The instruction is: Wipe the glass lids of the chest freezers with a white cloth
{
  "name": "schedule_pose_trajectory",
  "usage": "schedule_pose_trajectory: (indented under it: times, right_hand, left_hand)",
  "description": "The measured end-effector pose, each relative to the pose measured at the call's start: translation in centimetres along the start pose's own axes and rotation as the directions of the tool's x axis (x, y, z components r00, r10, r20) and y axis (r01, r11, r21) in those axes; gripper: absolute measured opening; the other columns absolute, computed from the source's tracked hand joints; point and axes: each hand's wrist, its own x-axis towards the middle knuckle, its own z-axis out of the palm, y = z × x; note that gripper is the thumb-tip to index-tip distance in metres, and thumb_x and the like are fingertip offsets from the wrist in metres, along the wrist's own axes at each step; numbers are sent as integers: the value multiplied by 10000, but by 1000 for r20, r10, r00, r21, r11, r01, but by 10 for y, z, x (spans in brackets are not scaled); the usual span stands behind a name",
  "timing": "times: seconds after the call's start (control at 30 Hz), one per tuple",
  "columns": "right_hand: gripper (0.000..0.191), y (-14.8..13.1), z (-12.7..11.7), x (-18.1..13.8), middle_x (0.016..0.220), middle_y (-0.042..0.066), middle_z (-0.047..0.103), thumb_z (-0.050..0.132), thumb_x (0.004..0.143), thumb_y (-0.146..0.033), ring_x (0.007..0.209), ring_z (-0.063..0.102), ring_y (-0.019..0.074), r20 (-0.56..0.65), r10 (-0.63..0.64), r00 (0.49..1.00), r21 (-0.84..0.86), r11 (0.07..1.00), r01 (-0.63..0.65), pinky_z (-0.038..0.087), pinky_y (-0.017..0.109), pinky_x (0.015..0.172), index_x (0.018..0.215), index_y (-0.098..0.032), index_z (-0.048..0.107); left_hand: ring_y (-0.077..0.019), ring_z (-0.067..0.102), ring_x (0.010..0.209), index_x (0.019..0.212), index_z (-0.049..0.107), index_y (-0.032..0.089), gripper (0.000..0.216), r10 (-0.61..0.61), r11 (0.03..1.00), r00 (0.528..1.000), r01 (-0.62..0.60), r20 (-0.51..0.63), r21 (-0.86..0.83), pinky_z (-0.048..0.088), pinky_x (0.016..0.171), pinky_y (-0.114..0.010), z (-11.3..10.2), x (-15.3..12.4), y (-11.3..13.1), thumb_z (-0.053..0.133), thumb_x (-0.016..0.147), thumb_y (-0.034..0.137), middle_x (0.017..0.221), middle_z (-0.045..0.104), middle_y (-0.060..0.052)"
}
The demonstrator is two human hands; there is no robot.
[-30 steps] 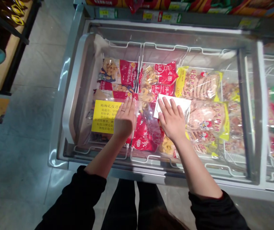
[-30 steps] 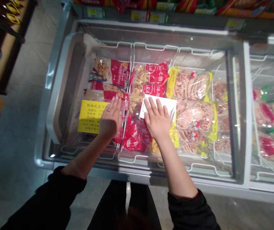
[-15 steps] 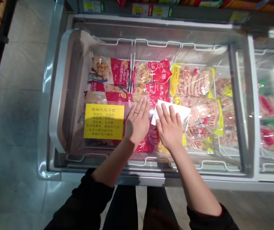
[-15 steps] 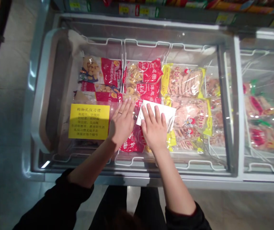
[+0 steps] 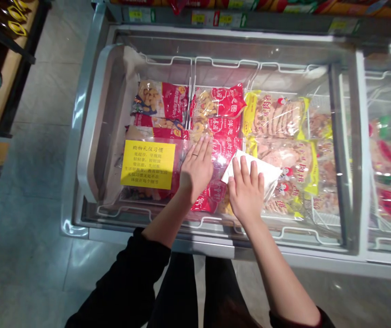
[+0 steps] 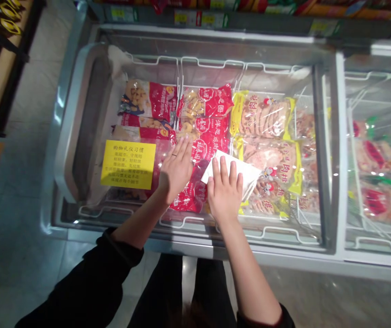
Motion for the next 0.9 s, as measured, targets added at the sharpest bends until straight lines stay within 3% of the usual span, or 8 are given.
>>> schedule_pose_trajectory:
  times: [0.17,0.27,0.4,0.57,0.7,0.8,0.9]
  right_hand:
    - [599,7,-7,38,1791,3,331,277,1136,-409,1672,268,293,44,-158,986,34,987,157,249,586,1344,1723,-305,324]
    - [606,23,-9,52,1794,9,326,286,1133,-427,1673,262,302,27,-163,986,50,986,162,243,609,1342,1728,-315,305]
    - [618,37,-5,32,1795,23,325,279,1133,-434,1670,266,331,-31,-47,998,49,998,48,275,643,1319,1740,-322,258]
    - [596,19,0,-1,1795,10,326,259,1140,-426,1666,275,337,-13,-34,999,32,999,34,296,641,1309,1730,-346,287]
    - [582,9,-2,17,1798,-19,318,272,1140,-426,1675,252,317,33,-151,988,47,988,150,256,627,1327,1720,-381,305]
    - [588,20,-7,43,1805,-51,299,291,1136,-425,1682,229,293,56,-231,971,63,972,228,221,604,1348,1724,-411,270]
    - [592,41,-11,50,1808,-39,296,300,1135,-427,1681,229,304,48,-189,981,52,981,186,231,611,1343,1726,-390,282]
  left_hand:
    - [-252,262,1675,1708,325,96,684,-18,999,999,17,31,30,252,1386,-455,1,4,0,383,1027,129,1783,328,-104]
    - [-256,251,1679,1728,280,132,720,-27,999,999,26,31,26,241,1391,-472,3,5,-1,394,1017,122,1792,314,-83]
    - [-269,235,1684,1743,237,147,750,-45,999,998,45,35,2,223,1397,-483,5,7,1,393,1010,108,1798,309,-84]
    - [-284,219,1686,1727,273,96,747,-90,995,996,91,27,-27,212,1398,-465,9,8,6,385,989,71,1801,304,-112]
    - [-265,246,1681,1740,257,166,765,-103,994,995,103,-9,-21,209,1398,-486,11,8,7,395,992,85,1789,338,-77]
    - [-270,249,1681,1739,263,157,769,-105,994,994,105,-14,-14,204,1402,-462,11,8,7,408,987,87,1795,320,-80]
    - [-266,260,1678,1727,301,143,752,-107,994,994,108,-19,11,210,1402,-450,11,8,7,415,985,91,1793,321,-79]
